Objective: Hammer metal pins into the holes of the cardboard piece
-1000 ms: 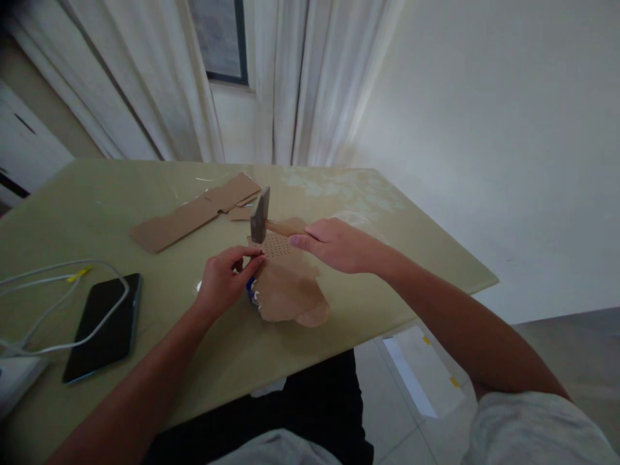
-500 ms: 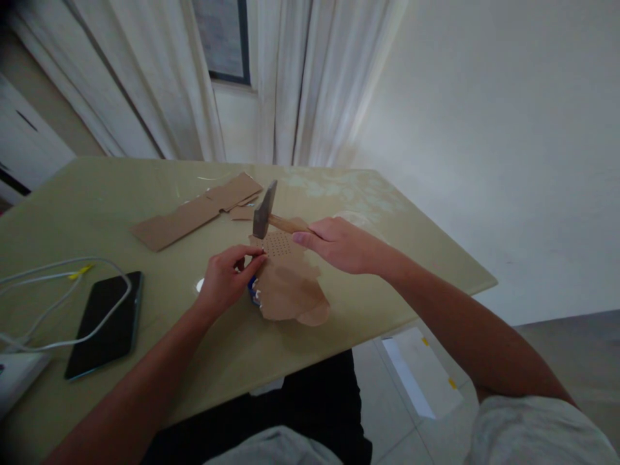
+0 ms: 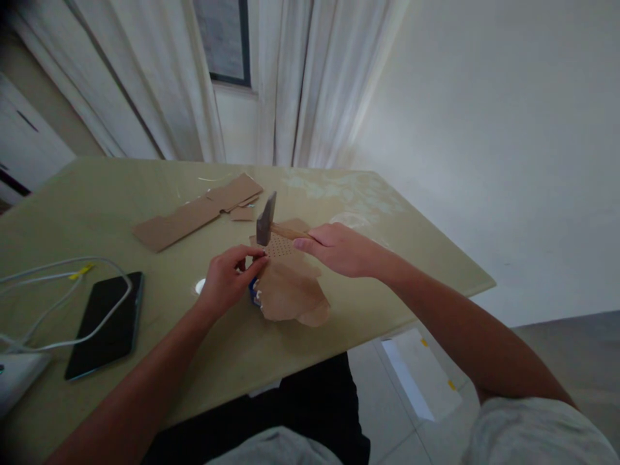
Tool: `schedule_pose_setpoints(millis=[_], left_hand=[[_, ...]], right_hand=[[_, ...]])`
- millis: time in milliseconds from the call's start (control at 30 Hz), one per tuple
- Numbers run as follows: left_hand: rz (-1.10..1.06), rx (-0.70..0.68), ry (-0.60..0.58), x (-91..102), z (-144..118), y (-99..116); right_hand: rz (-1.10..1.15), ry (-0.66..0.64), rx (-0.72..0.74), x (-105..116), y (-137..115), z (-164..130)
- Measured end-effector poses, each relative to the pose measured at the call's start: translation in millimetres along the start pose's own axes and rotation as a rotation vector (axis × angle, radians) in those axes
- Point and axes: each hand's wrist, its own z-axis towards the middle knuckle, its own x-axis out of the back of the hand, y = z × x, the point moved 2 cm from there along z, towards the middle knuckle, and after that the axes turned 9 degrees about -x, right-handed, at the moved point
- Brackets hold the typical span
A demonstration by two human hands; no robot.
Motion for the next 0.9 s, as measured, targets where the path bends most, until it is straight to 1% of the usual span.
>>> schedule_pose_setpoints(millis=[100,200,400,567,767,900], left_hand=[[0.016,-0.038,-0.006,1.1,0,2],[0.027,-0.054,-0.013,2.5,0,4],[-0.029,-0.007,-0.024,2.9,0,5],[-0.028,0.009,-0.031,2.2,-2,4],[-0.014,0.029,-0.032,2.1,-2,4],[-0.02,0.034,-0.043,2.4,-1,5]], right_hand=[[-0.017,-0.046,-0.008,-7,-1,1],[-0.025,-0.05,-0.017,-10,-1,0],[0.002,0.007,-0.022,-3,-2,-1],[-0.011,-0.046,-0.028,-12,1,4],[-0.021,-0.02,-0.015,-10,2,2],[-0.022,-0.04,-0.01,-14,2,3]])
